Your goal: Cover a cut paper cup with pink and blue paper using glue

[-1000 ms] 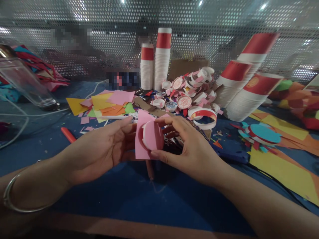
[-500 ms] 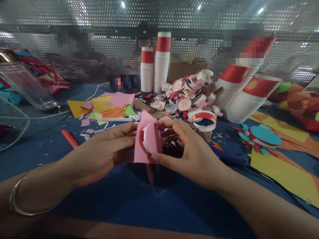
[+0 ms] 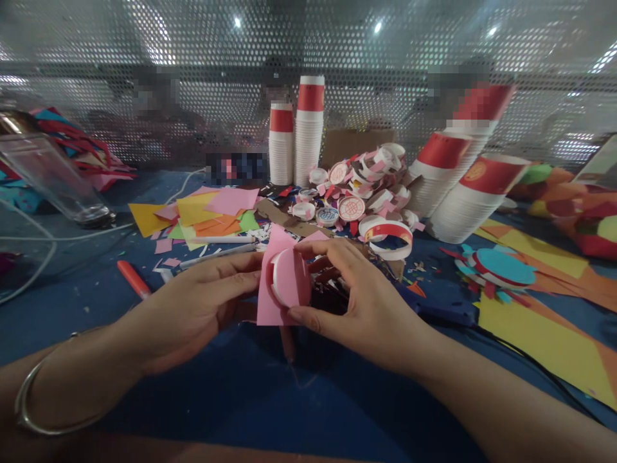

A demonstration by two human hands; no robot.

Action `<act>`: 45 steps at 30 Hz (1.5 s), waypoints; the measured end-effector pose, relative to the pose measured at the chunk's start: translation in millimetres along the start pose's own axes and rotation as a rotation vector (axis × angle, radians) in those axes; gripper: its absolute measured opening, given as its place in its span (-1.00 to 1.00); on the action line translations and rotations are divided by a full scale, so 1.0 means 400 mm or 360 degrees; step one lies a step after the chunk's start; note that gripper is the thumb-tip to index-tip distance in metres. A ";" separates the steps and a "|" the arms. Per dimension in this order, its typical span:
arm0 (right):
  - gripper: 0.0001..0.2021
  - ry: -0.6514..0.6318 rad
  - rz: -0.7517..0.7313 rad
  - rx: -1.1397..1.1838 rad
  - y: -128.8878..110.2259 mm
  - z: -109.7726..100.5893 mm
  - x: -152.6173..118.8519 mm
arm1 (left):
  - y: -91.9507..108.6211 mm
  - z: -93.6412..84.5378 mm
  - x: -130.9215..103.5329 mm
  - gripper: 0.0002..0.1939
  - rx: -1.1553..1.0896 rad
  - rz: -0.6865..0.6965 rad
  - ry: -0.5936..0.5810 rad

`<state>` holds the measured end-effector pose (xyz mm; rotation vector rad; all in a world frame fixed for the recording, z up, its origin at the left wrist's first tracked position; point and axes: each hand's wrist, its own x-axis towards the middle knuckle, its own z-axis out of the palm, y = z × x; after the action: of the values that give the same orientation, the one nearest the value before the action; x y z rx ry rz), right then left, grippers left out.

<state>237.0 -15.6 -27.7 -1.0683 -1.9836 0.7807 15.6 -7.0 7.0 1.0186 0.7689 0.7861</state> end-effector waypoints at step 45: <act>-0.38 0.0046 0.0046 -0.0130 -0.009 0.012 0.002 | -0.009 -0.022 -0.023 -0.83 0.1119 0.0391 0.0201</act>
<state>231.3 -17.2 -27.2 -1.1513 -1.9942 0.7006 4.2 -12.2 2.4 1.7289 1.0773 0.8092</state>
